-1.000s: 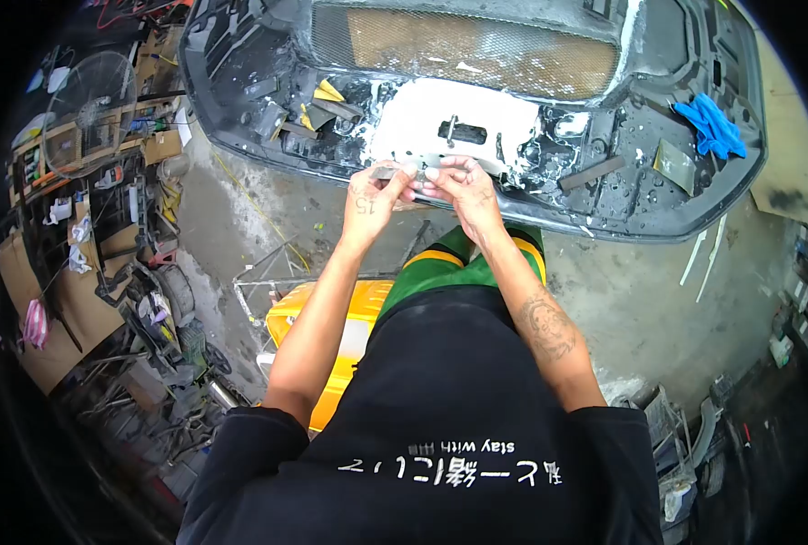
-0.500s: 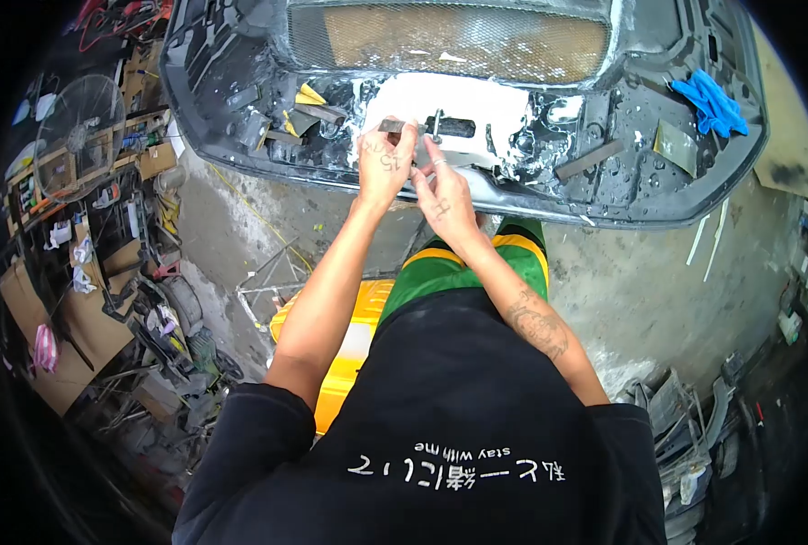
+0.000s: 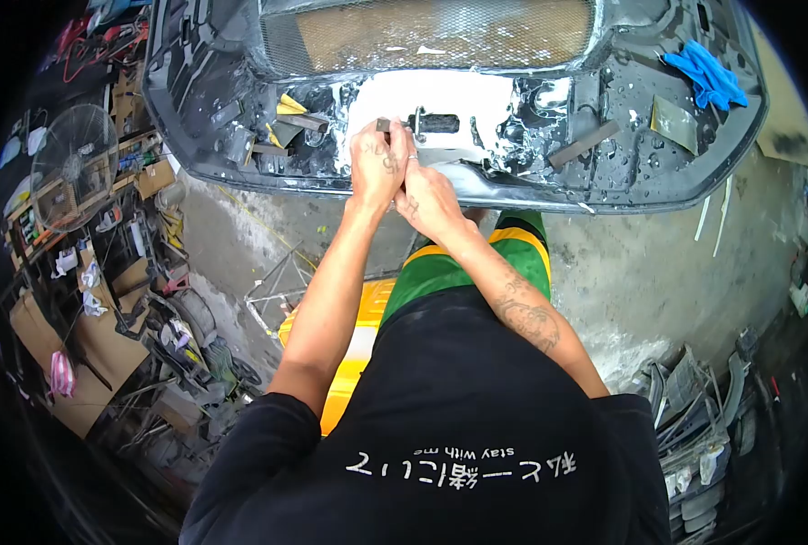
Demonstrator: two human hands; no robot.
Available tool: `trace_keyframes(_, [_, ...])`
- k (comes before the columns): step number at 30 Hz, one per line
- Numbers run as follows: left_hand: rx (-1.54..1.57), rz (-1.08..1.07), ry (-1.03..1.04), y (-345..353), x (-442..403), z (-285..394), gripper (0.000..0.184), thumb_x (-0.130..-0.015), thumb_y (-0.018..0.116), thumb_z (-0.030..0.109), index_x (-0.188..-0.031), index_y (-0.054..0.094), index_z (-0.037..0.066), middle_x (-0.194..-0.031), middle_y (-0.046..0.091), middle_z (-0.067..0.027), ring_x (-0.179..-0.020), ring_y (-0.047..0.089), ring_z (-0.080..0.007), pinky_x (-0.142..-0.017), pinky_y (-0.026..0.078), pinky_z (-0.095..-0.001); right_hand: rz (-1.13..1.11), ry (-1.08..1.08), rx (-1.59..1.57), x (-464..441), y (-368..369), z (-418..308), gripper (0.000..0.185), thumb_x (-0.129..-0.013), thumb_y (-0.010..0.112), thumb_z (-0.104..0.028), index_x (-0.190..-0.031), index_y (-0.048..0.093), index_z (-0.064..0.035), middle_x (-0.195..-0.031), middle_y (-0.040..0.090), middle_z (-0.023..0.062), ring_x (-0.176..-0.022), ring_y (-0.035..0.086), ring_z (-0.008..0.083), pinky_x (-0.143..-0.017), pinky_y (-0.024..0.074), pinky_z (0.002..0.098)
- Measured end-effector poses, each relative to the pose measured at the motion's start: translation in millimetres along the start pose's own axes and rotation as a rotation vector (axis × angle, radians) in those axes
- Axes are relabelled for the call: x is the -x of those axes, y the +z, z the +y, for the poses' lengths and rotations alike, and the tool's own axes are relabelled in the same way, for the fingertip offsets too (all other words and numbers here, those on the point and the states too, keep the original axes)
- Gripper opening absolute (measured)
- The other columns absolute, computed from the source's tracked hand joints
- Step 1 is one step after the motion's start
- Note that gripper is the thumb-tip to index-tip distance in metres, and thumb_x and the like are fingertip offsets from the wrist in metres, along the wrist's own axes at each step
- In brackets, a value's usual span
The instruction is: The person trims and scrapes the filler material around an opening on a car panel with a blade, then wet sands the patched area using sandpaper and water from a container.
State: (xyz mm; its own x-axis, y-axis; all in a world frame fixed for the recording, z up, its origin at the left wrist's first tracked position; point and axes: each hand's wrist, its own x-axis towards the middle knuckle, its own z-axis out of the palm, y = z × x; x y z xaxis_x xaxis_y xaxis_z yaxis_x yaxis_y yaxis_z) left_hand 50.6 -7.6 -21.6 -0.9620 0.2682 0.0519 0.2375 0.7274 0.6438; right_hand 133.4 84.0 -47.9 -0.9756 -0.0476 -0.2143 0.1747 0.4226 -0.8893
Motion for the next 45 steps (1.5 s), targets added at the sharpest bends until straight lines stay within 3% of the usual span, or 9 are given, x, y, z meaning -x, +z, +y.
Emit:
trace_keyframes(7, [-0.026,0.035,0.034,6.8,1.2,-6.2,0.031,-0.1,0.059,0.012,-0.075,0.063,-0.005,-0.062,0.062,-0.02,-0.051,0.061,-0.0325,-0.051,0.045,-0.0432,-0.032,-0.02,0.008,0.8,-5.8,2.4,0.056,-0.083,0.066,-0.013,-0.126,0.05,0.0192,-0.08,0.07,0.0256,-0.075,0.07,0.0453,-0.068,0.057,0.0535])
trace_keyframes(13, [0.013,-0.001,-0.043,5.9,2.2,-3.7,0.025,-0.099,0.056,0.006,-0.078,0.062,-0.006,-0.073,0.063,-0.0225,-0.063,0.062,-0.0395,-0.059,0.047,-0.0469,0.011,-0.08,-0.042,0.0,-0.8,8.6,0.059,-0.083,0.068,-0.01,-0.131,0.044,0.0158,-0.069,0.064,0.0223,-0.065,0.065,0.0432,-0.061,0.0524,0.0491])
trace_keyframes(15, [-0.005,0.083,0.045,8.2,1.4,-4.9,0.028,-0.1,0.059,0.011,-0.076,0.064,-0.004,-0.065,0.062,-0.0192,-0.053,0.06,-0.0321,-0.051,0.044,-0.0431,0.009,-0.075,-0.072,-1.1,1.3,10.5,0.056,-0.083,0.067,-0.009,-0.128,0.045,0.0153,-0.07,0.064,0.0226,-0.065,0.065,0.0435,-0.061,0.0522,0.0488])
trace_keyframes(20, [0.047,0.085,0.048,9.9,1.2,-4.1,0.028,-0.1,0.058,0.009,-0.076,0.064,-0.004,-0.065,0.061,-0.0185,-0.053,0.058,-0.0318,-0.052,0.043,-0.0435,0.025,-0.102,-0.169,-3.3,-1.4,13.0,0.046,-0.082,0.067,-0.008,-0.119,0.048,0.0134,-0.071,0.064,0.0233,-0.067,0.065,0.0441,-0.061,0.0511,0.0486])
trace_keyframes(22, [0.046,0.086,0.061,8.6,0.4,-4.7,0.028,-0.1,0.058,0.008,-0.075,0.064,-0.004,-0.065,0.061,-0.0184,-0.053,0.058,-0.0318,-0.052,0.042,-0.0438,-0.156,-0.04,-0.197,-5.4,-10.3,10.1,0.086,-0.079,0.068,-0.008,-0.147,0.025,0.0207,-0.077,0.067,0.0246,-0.072,0.067,0.0432,-0.068,0.0537,0.0507])
trace_keyframes(28, [0.047,0.015,-0.007,6.4,-0.5,-2.2,0.024,-0.099,0.057,0.007,-0.079,0.063,-0.006,-0.074,0.063,-0.0209,-0.063,0.061,-0.0374,-0.059,0.047,-0.0454,-0.094,-0.066,-0.234,-9.8,-3.5,12.9,0.09,-0.079,0.066,-0.009,-0.151,0.019,0.0175,-0.081,0.067,0.0285,-0.079,0.066,0.0477,-0.072,0.0532,0.0513])
trace_keyframes(38, [0.057,-0.008,-0.02,8.1,-6.0,-4.7,0.025,-0.099,0.06,0.01,-0.08,0.063,-0.007,-0.073,0.062,-0.0233,-0.066,0.062,-0.0413,-0.061,0.048,-0.0474,0.03,-0.085,-0.373,-11.4,-3.3,3.8,0.081,-0.082,0.064,-0.01,-0.149,0.026,0.0152,-0.094,0.068,0.0347,-0.092,0.066,0.0514,-0.084,0.0529,0.054])
trace_keyframes(43, [-0.003,-0.079,-0.041,6.0,-15.9,-9.9,0.027,-0.098,0.061,0.011,-0.078,0.061,-0.007,-0.072,0.062,-0.0257,-0.066,0.063,-0.044,-0.06,0.048,-0.0485,-0.09,0.131,-0.482,-15.1,-6.1,-4.4,0.058,-0.085,0.066,-0.013,-0.13,0.043,0.0151,-0.093,0.069,0.0342,-0.092,0.068,0.0501,-0.083,0.0539,0.0525])
trace_keyframes(45, [-0.057,-0.033,0.007,5.2,-19.0,-7.8,0.031,-0.099,0.062,0.015,-0.077,0.064,-0.007,-0.062,0.062,-0.0227,-0.052,0.061,-0.0377,-0.052,0.045,-0.0455,-0.094,0.145,-0.509,-15.7,-6.7,-7.0,0.056,-0.086,0.067,-0.015,-0.128,0.045,0.0147,-0.091,0.069,0.0332,-0.09,0.068,0.0495,-0.082,0.0541,0.052])
